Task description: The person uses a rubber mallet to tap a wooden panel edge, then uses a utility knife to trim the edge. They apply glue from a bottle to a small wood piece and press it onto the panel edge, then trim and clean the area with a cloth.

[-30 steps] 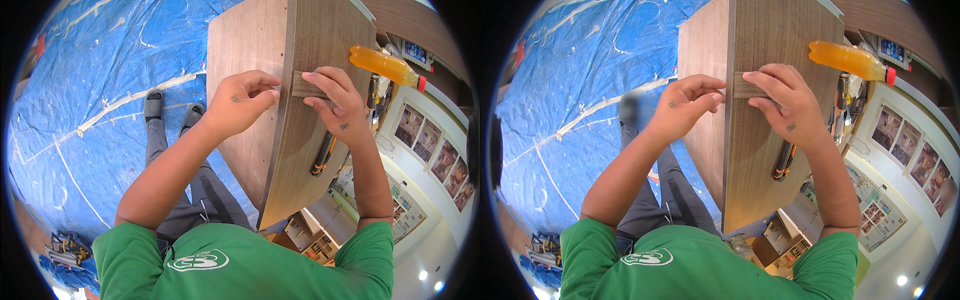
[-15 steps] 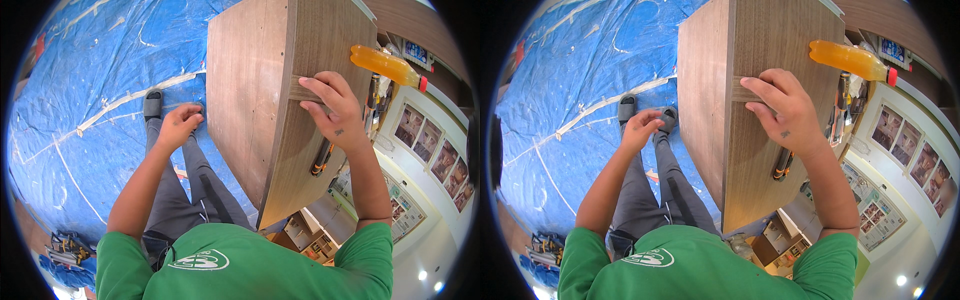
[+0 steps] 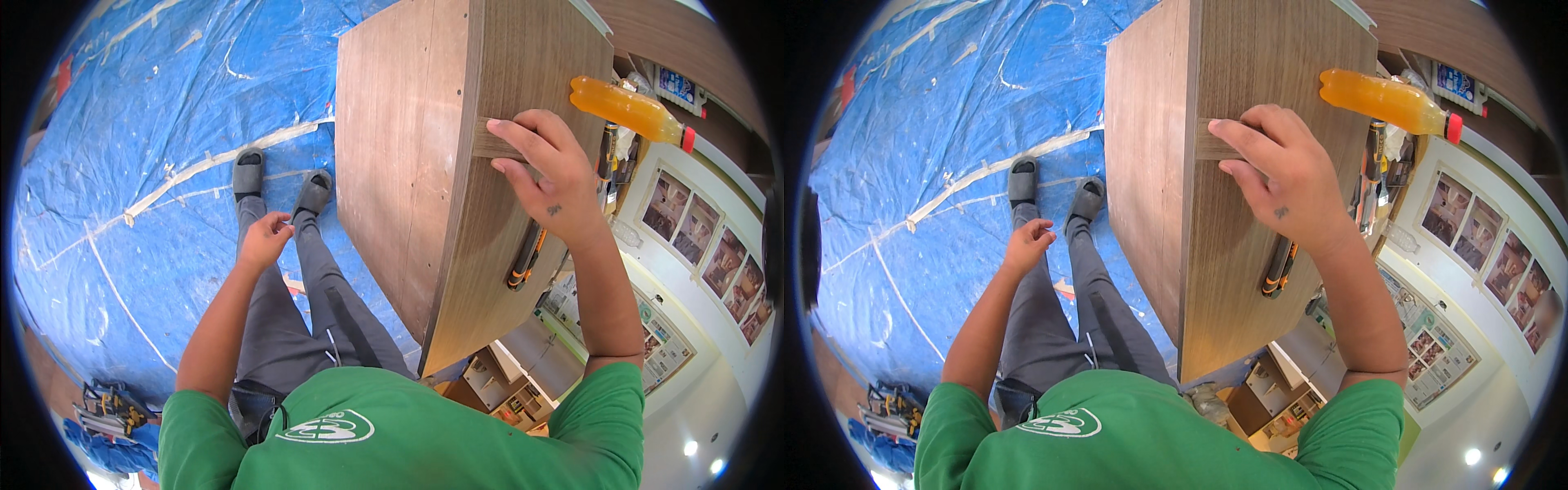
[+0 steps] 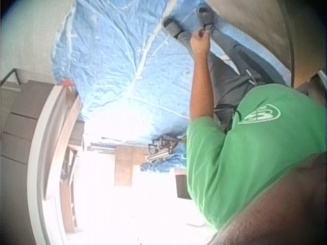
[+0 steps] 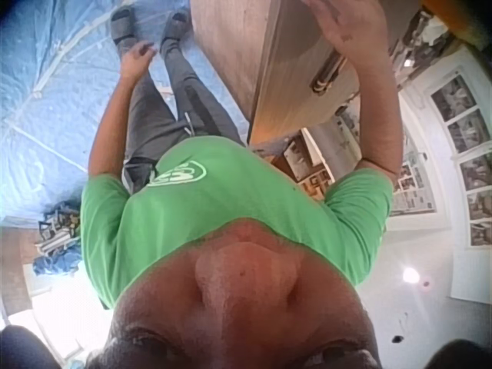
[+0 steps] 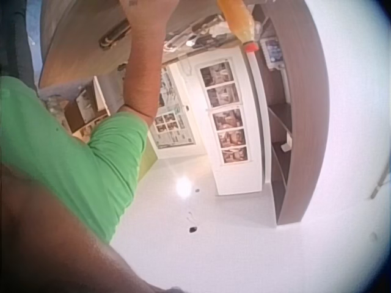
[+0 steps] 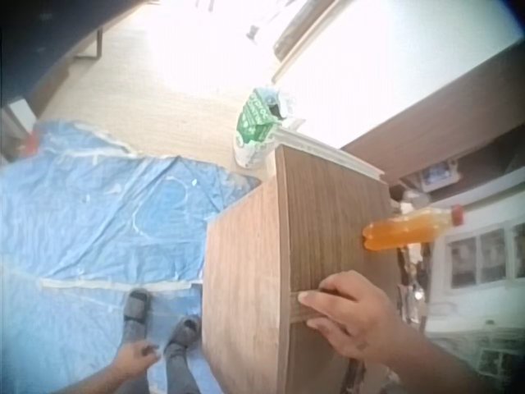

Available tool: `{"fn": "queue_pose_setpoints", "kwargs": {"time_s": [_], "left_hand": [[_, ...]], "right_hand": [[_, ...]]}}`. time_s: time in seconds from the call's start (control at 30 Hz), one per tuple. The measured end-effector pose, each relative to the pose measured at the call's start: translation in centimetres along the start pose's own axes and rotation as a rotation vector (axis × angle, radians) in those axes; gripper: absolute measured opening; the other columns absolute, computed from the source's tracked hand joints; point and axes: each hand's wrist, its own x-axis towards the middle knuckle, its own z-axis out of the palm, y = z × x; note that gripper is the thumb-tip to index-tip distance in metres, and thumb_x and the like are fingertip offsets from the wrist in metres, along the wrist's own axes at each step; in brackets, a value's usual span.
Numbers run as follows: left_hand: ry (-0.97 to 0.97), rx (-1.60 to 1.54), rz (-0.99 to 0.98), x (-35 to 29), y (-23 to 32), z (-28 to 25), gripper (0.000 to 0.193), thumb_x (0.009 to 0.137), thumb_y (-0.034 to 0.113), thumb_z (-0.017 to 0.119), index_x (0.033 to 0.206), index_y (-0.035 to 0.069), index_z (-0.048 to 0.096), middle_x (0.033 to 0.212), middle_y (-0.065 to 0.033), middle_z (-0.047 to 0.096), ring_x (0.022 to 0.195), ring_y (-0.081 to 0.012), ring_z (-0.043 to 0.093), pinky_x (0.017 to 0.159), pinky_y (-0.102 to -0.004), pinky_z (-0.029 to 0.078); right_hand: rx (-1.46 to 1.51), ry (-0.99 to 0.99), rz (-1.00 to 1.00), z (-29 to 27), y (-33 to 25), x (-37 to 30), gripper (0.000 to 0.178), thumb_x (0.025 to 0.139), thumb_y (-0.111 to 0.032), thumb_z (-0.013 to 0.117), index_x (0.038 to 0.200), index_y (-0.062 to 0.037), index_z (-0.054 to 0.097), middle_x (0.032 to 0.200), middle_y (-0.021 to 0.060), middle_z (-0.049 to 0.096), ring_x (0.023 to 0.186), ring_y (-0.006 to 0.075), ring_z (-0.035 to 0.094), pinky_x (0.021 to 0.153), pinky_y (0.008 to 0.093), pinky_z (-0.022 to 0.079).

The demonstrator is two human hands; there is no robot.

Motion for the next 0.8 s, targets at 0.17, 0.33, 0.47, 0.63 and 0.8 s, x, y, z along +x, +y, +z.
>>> {"fn": "queue_pose_setpoints", "kwargs": {"time_s": [0.17,0.33,0.47,0.63,0.8], "left_hand": [[-0.03,-0.007,-0.011,0.4,-0.4,0.4,0.04,0.092,0.022,0.072,0.125,0.0,0.069,0.099,-0.012,0.077,0.088,-0.0201,0.071,0.083,-0.035,0.056],[-0.017,0.062,0.0,0.1,-0.2,0.4,0.041,0.092,0.025,0.071,0.125,0.001,0.069,0.101,-0.0144,0.078,0.091,-0.0232,0.073,0.085,-0.037,0.056],[-0.025,0.103,-0.005,-0.2,-0.1,0.3,0.041,0.092,0.026,0.07,0.124,0.001,0.07,0.102,-0.0154,0.078,0.093,-0.0256,0.074,0.086,-0.0383,0.056],[-0.019,0.094,-0.005,-0.3,-0.4,0.1,0.04,0.092,0.025,0.071,0.124,0.001,0.07,0.1,-0.015,0.078,0.093,-0.0257,0.074,0.086,-0.0381,0.056],[-0.016,0.112,-0.01,-0.4,-0.3,0.0,0.041,0.091,0.024,0.071,0.124,0.0,0.069,0.1,-0.0152,0.078,0.093,-0.0258,0.074,0.086,-0.0379,0.056]], "right_hand": [[-0.044,0.044,-0.053,-0.3,0.3,0.4,0.047,0.077,0.001,0.081,0.122,-0.0072,0.073,0.107,0.0122,0.064,0.094,0.0307,0.063,0.08,0.0378,0.052],[-0.036,-0.005,-0.091,-0.7,-0.2,0.4,0.048,0.076,0.002,0.081,0.122,-0.0061,0.073,0.106,0.0119,0.064,0.093,0.0298,0.062,0.08,0.0376,0.052],[-0.089,-0.008,-0.107,-0.7,-0.5,0.7,0.048,0.075,0.003,0.081,0.121,-0.0059,0.073,0.106,0.0111,0.064,0.093,0.0298,0.062,0.08,0.0377,0.052],[-0.091,0.028,-0.091,-1.2,-0.1,1.2,0.047,0.075,0.003,0.081,0.12,-0.0071,0.073,0.106,0.01,0.065,0.093,0.0297,0.062,0.08,0.0384,0.052],[-0.073,0.001,-0.101,-0.9,0.0,1.6,0.046,0.076,0.002,0.081,0.12,-0.0067,0.074,0.107,0.0099,0.065,0.094,0.029,0.062,0.081,0.0373,0.052]]}}
